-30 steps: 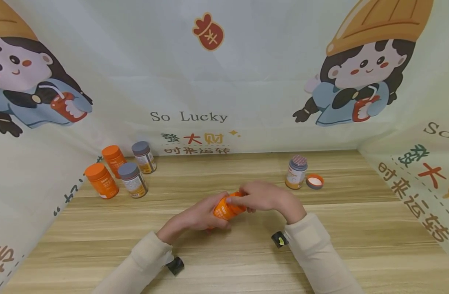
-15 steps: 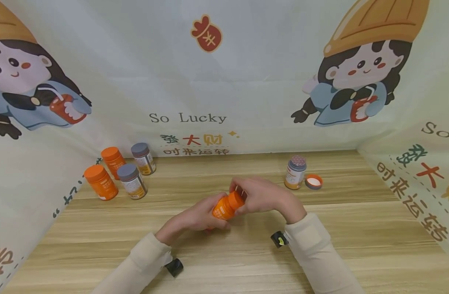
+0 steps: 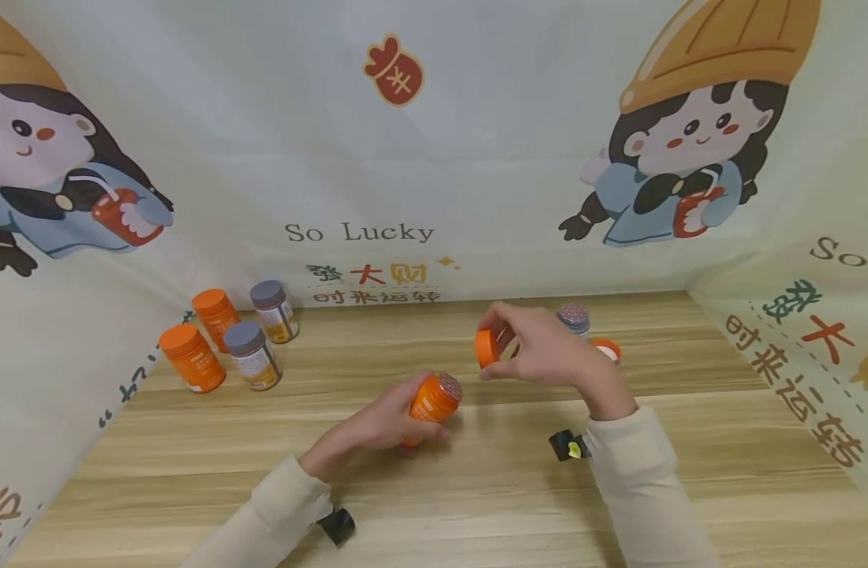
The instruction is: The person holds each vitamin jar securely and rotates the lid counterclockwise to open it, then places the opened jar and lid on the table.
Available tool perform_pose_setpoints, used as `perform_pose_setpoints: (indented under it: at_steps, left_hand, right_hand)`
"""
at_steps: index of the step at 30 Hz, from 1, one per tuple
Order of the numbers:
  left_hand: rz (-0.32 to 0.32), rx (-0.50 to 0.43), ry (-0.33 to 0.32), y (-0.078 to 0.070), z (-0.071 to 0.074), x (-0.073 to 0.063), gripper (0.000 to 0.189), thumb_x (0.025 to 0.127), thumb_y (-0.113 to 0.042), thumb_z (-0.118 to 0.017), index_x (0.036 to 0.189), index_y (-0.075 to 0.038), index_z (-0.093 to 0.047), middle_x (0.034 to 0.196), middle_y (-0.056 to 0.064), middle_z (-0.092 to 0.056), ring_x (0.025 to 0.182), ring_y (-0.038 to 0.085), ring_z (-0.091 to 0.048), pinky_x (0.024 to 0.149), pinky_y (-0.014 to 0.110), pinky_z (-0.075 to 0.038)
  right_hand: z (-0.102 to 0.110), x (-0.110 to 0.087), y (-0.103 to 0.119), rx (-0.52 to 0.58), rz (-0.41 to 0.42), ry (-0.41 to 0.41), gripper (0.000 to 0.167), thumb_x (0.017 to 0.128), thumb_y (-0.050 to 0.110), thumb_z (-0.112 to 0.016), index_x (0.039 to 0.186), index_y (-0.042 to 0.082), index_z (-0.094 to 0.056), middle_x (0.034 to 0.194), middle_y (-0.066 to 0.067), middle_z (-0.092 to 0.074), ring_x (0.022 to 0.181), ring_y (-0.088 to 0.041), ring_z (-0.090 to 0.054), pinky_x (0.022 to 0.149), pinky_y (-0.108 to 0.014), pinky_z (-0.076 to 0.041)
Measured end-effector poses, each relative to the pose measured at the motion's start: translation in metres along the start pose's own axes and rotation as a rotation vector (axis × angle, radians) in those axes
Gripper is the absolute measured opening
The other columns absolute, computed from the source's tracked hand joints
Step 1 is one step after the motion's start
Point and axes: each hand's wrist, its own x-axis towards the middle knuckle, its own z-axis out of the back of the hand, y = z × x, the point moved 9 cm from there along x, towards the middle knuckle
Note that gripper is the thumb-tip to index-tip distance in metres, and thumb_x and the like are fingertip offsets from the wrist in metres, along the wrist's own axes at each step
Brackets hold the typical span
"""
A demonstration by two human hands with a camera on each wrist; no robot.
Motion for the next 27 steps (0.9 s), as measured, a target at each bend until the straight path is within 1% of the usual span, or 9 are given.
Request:
perform_pose_setpoints:
  at_steps: [2,5,10,13,16,18,20,24,27]
  left_hand:
    - [-0.005,-0.011,-0.006,-0.003,-0.002,0.001,0.054,0.084,-0.018,-0.083,0.129,-0.011,-0.054,0.102,0.004,-0.066,0.079,0.013,-0.059,0.068,0.026,-0.054]
    - [0.006,-0.042,-0.018,-0.006,-0.004,0.002,0.054,0.086,-0.022,-0.082,0.130,-0.011,-0.053,0.104,0.004,-0.066,0.083,0.015,-0.060,0.074,0.028,-0.054]
    - [0.065,-0.127,-0.059,-0.007,-0.005,0.003,0.058,0.088,-0.031,-0.080,0.134,-0.014,-0.049,0.108,0.005,-0.064,0.088,0.018,-0.060,0.078,0.031,-0.053]
    - [0.081,-0.176,-0.081,-0.007,-0.007,0.005,0.058,0.090,-0.033,-0.078,0.135,-0.014,-0.046,0.111,0.006,-0.063,0.091,0.019,-0.060,0.080,0.031,-0.052]
    - [0.077,-0.241,-0.084,-0.010,-0.012,0.009,0.059,0.092,-0.029,-0.076,0.137,-0.011,-0.043,0.115,0.009,-0.062,0.095,0.020,-0.059,0.083,0.031,-0.052]
    - [0.083,-0.308,-0.085,-0.013,-0.016,0.012,0.061,0.092,-0.027,-0.075,0.141,-0.011,-0.041,0.118,0.010,-0.061,0.098,0.021,-0.059,0.086,0.031,-0.051]
    - [0.094,-0.345,-0.094,-0.015,-0.019,0.017,0.065,0.092,-0.025,-0.075,0.145,-0.011,-0.040,0.122,0.009,-0.061,0.102,0.021,-0.059,0.090,0.031,-0.051]
    - [0.099,-0.363,-0.105,-0.020,-0.024,0.030,0.065,0.092,-0.023,-0.076,0.145,-0.012,-0.041,0.124,0.008,-0.061,0.105,0.020,-0.059,0.095,0.034,-0.051]
    - [0.090,-0.360,-0.109,-0.024,-0.027,0.040,0.065,0.092,-0.022,-0.076,0.146,-0.013,-0.042,0.126,0.007,-0.061,0.107,0.020,-0.059,0.098,0.038,-0.050]
  right_hand:
    - [0.013,-0.005,-0.003,-0.008,-0.007,-0.046,0.052,0.081,0.020,-0.088,0.123,0.004,-0.061,0.101,-0.004,-0.071,0.093,-0.018,-0.068,0.078,-0.031,-0.062]
    - [0.032,-0.014,-0.007,0.000,-0.021,-0.100,0.052,0.082,0.018,-0.087,0.125,0.003,-0.061,0.101,-0.005,-0.070,0.092,-0.018,-0.065,0.075,-0.026,-0.060]
    - [0.056,-0.030,-0.016,-0.008,-0.025,-0.170,0.050,0.086,0.015,-0.083,0.131,0.006,-0.062,0.100,-0.005,-0.070,0.090,-0.012,-0.065,0.076,-0.023,-0.058]
    - [0.068,-0.038,-0.024,-0.023,-0.041,-0.211,0.049,0.086,0.013,-0.083,0.131,0.007,-0.063,0.104,-0.006,-0.071,0.093,-0.009,-0.064,0.079,-0.022,-0.059]
    - [0.076,-0.044,-0.035,-0.016,-0.089,-0.217,0.049,0.086,0.010,-0.082,0.131,0.006,-0.062,0.114,-0.011,-0.070,0.097,-0.015,-0.066,0.078,-0.023,-0.059]
    - [0.079,-0.047,-0.042,-0.008,-0.120,-0.210,0.051,0.085,0.008,-0.081,0.132,0.003,-0.060,0.119,-0.015,-0.068,0.102,-0.024,-0.067,0.077,-0.023,-0.058]
    - [0.082,-0.051,-0.049,-0.021,-0.160,-0.206,0.052,0.085,0.008,-0.081,0.132,0.002,-0.059,0.121,-0.018,-0.067,0.103,-0.032,-0.069,0.077,-0.023,-0.057]
    - [0.089,-0.057,-0.055,-0.069,-0.192,-0.217,0.054,0.085,0.009,-0.082,0.133,0.000,-0.057,0.121,-0.020,-0.068,0.110,-0.039,-0.067,0.078,-0.023,-0.055]
    - [0.092,-0.059,-0.055,-0.063,-0.190,-0.221,0.052,0.087,0.006,-0.079,0.133,-0.002,-0.057,0.123,-0.022,-0.067,0.112,-0.040,-0.065,0.078,-0.020,-0.055]
